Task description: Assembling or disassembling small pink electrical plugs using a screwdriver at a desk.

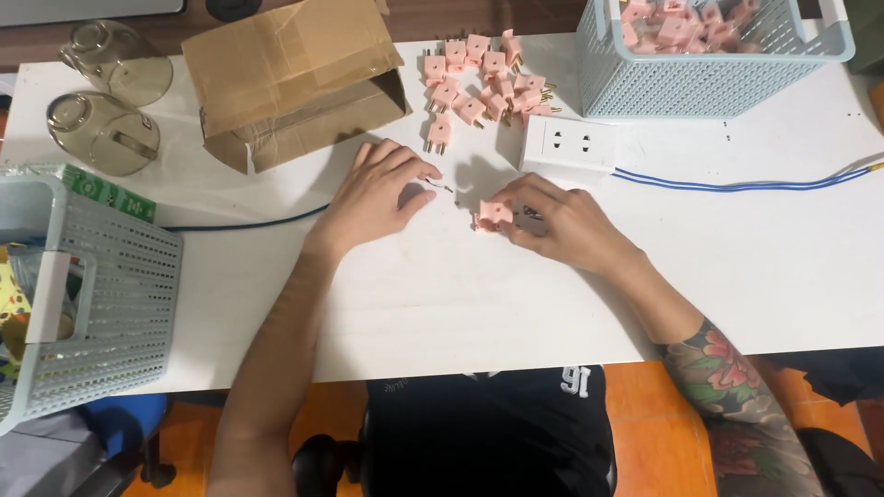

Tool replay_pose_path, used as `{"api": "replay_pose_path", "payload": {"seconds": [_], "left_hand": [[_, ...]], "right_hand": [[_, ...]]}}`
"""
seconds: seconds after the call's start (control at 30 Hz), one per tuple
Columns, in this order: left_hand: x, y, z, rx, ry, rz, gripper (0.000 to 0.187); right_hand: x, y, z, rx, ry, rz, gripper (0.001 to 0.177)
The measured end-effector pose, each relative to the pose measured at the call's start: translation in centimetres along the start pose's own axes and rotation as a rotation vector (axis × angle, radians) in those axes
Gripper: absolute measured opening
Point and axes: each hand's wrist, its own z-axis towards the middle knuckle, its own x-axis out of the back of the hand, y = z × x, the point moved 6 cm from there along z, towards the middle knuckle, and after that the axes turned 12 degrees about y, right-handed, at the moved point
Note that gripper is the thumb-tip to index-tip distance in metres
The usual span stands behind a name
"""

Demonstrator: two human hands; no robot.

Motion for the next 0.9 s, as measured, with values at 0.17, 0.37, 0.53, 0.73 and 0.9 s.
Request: {"api": "replay_pose_path", "payload": {"seconds": [0.17, 0.37, 0.53, 0.73, 0.9], "left_hand": [[-1.1, -0.3, -0.2, -0.013, 0.040, 0.026, 0.015], [-2.3, 1.4, -0.6, -0.066, 0.050, 0.049, 0.013], [-4.0, 1.6, -0.4, -0.084, 0.057, 0.090, 0.016], [-4.9, 2.7, -0.6, -0.070, 0.042, 0.142, 0.019], [-6.2, 2.5, -0.7, -0.014, 0.002, 0.185, 0.017]], "right_hand": [[-0.8, -0.6, 0.0, 0.089, -0.021, -0.049, 0.033], [-1.2, -0.5, -0.4, 0.055, -0.073, -0.056, 0.036], [-0.6, 0.4, 0.1, 0.046, -0.080, -0.087, 0.042], [-1.3, 2.2, -0.5, -0.009, -0.138, -0.154, 0.053], [-2.0, 2.8, -0.5, 0.011, -0.138, -0.149, 0.049]]}}
